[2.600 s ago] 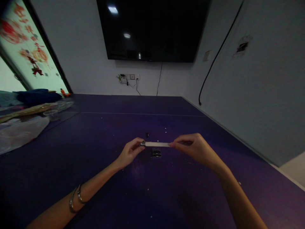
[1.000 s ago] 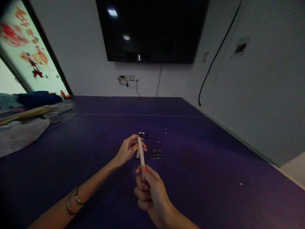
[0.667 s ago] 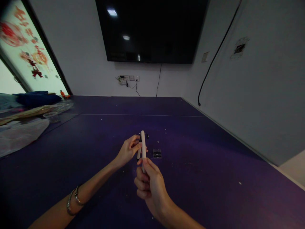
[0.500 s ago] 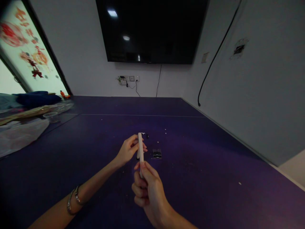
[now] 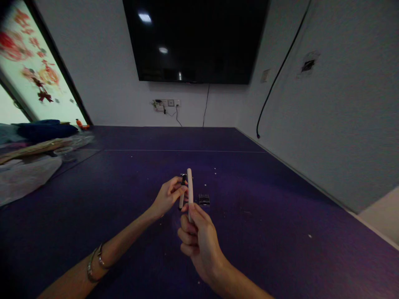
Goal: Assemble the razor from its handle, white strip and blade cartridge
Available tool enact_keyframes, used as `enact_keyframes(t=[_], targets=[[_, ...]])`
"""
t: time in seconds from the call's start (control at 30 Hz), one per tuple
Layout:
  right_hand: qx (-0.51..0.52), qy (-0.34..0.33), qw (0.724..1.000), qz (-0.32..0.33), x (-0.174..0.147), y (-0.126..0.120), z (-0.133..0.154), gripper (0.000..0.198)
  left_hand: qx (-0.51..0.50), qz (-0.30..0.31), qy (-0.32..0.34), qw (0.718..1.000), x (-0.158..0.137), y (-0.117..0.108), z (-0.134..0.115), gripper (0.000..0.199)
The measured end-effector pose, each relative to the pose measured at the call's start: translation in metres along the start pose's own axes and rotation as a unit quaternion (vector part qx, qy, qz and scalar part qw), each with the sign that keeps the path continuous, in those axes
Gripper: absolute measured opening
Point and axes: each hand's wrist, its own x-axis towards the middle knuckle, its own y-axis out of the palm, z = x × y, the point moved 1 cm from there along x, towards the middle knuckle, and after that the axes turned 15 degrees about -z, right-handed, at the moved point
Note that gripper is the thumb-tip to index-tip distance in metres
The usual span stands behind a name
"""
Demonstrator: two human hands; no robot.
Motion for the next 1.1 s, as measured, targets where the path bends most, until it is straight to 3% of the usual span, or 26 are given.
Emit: enact_keyframes(t=[0.97, 1.03, 1.1], targets=[[-0.038, 0.014, 0.999, 0.011, -0.005, -0.003, -0.010, 0.017, -0.019, -0.004, 0.008, 1.000, 0.000, 0.000, 0.002, 0.020], [-0.070, -0.023, 0.997, 0.029, -0.006, -0.003, -0.005, 0.017, -0.019, 0.003, 0.029, 0.999, 0.003, -0.002, 0.004, 0.017], [-0.118, -0.109, 0.986, 0.040, -0.004, -0.003, 0.011, 0.017, 0.006, 0.014, 0.065, 0.998, 0.007, -0.006, 0.005, 0.015]])
